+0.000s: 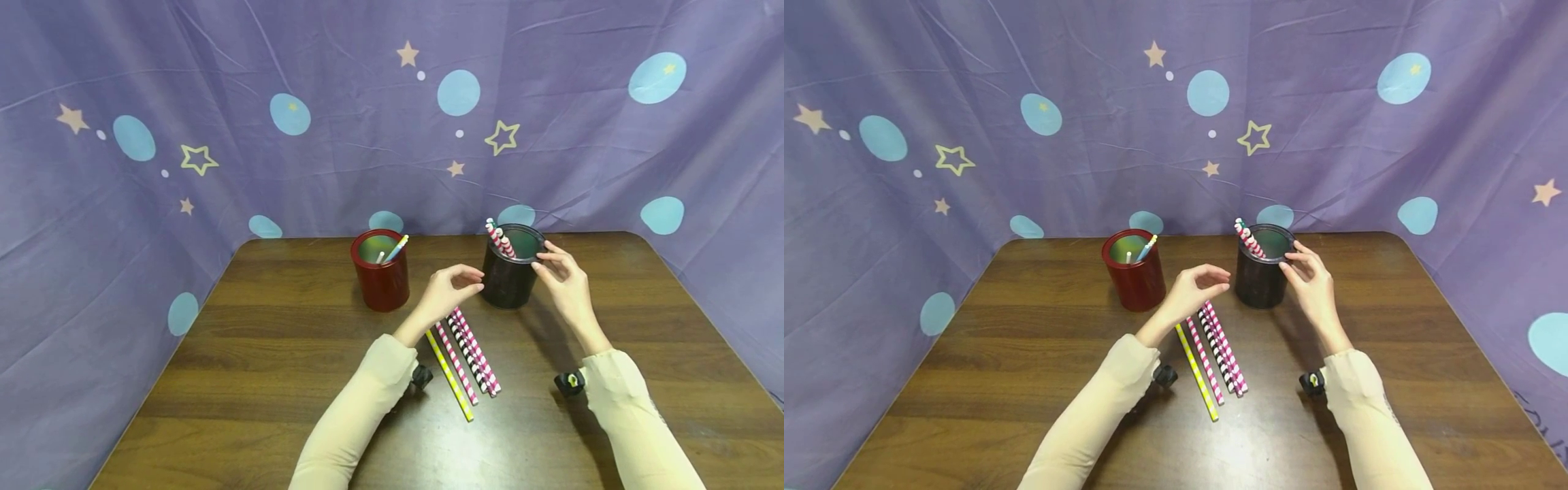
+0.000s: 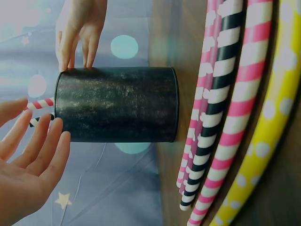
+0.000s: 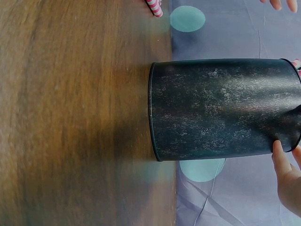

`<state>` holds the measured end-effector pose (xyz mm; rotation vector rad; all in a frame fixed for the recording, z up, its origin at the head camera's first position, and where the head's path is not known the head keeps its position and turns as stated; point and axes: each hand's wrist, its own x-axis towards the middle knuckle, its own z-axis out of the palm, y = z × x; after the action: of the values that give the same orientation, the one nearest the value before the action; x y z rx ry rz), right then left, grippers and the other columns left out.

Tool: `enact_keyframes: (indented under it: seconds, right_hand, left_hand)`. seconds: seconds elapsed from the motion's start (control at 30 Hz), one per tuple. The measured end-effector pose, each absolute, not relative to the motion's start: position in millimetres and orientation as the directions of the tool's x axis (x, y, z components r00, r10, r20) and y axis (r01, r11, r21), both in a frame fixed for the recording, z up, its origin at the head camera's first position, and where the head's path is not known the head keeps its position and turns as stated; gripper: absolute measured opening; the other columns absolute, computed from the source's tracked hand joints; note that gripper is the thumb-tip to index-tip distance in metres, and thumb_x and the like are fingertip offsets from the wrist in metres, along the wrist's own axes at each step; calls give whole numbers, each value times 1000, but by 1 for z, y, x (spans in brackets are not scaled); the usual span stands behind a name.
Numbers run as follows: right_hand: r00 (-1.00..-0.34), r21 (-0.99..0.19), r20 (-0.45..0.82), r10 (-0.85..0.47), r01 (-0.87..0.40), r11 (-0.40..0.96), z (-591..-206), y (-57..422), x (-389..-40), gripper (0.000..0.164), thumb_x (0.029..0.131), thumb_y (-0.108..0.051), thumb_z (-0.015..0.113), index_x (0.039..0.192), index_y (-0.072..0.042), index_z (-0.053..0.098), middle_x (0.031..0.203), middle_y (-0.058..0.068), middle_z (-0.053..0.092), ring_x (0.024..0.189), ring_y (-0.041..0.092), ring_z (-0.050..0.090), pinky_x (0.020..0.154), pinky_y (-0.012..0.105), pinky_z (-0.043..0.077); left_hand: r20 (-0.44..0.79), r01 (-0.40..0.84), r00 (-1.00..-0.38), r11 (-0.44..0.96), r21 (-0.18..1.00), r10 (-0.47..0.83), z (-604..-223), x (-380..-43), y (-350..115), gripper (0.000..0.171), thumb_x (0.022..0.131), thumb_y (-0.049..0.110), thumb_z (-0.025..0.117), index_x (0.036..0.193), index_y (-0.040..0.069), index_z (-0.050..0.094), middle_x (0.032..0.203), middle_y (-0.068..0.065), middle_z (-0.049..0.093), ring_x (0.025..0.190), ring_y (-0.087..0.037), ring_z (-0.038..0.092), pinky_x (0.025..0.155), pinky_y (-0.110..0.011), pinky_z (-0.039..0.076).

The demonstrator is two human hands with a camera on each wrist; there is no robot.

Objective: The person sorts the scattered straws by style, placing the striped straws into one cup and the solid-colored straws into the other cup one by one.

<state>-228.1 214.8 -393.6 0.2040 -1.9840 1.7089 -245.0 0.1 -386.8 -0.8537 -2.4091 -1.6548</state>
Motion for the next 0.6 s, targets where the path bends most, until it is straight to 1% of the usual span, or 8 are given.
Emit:
enact_keyframes:
  seconds: [0.07, 0.17, 0.3, 0.33, 0.4, 0.6]
  right_hand:
    - [-859, -881, 467, 211, -430, 197, -394, 215, -228, 23, 80, 8, 57, 101, 19, 52, 125, 26, 44, 115, 32, 45, 93, 24, 40]
    - [-859, -881, 466, 211, -429, 200, -393, 215, -228, 23, 81, 8, 57, 100, 19, 51, 125, 26, 44, 115, 31, 45, 93, 26, 39]
    - [-859, -881, 465, 213, -426, 205, -393, 215, -228, 23, 80, 8, 57, 100, 18, 52, 125, 26, 44, 115, 29, 46, 93, 27, 40]
    - [-859, -881, 465, 214, -425, 206, -393, 215, -228, 23, 80, 8, 57, 101, 18, 52, 125, 26, 44, 115, 28, 46, 93, 27, 40]
    - [-859, -881, 465, 214, -425, 208, -393, 215, -228, 23, 80, 8, 57, 101, 18, 52, 125, 25, 45, 115, 29, 46, 93, 27, 40]
    - [-859, -880, 466, 211, -426, 210, -393, 214, -228, 24, 80, 8, 57, 101, 18, 51, 125, 26, 44, 115, 31, 45, 93, 28, 40]
  left_hand:
    - [372, 500, -831, 260, 826, 413, -385, -242, -2, 18, 78, 5, 65, 95, -2, 64, 90, -11, 66, 76, -16, 62, 69, -21, 49]
    - [345, 490, -824, 258, 833, 449, -376, -233, -6, 19, 78, 2, 64, 96, -5, 62, 91, -16, 65, 78, -21, 63, 69, -20, 49]
    - [316, 479, -811, 246, 843, 493, -363, -221, -12, 20, 79, -1, 62, 97, -9, 61, 92, -23, 64, 82, -30, 62, 71, -24, 50]
    - [311, 480, -807, 251, 841, 502, -362, -220, -14, 20, 79, -1, 62, 97, -9, 61, 92, -22, 64, 82, -30, 62, 72, -25, 50]
    - [304, 485, -800, 260, 835, 517, -366, -221, -16, 20, 78, 0, 63, 96, -8, 61, 91, -21, 64, 81, -27, 62, 71, -26, 50]
    - [300, 553, -761, 333, 764, 575, -389, -233, -23, 20, 77, 9, 67, 95, 1, 64, 88, -9, 65, 78, -10, 59, 67, -20, 48]
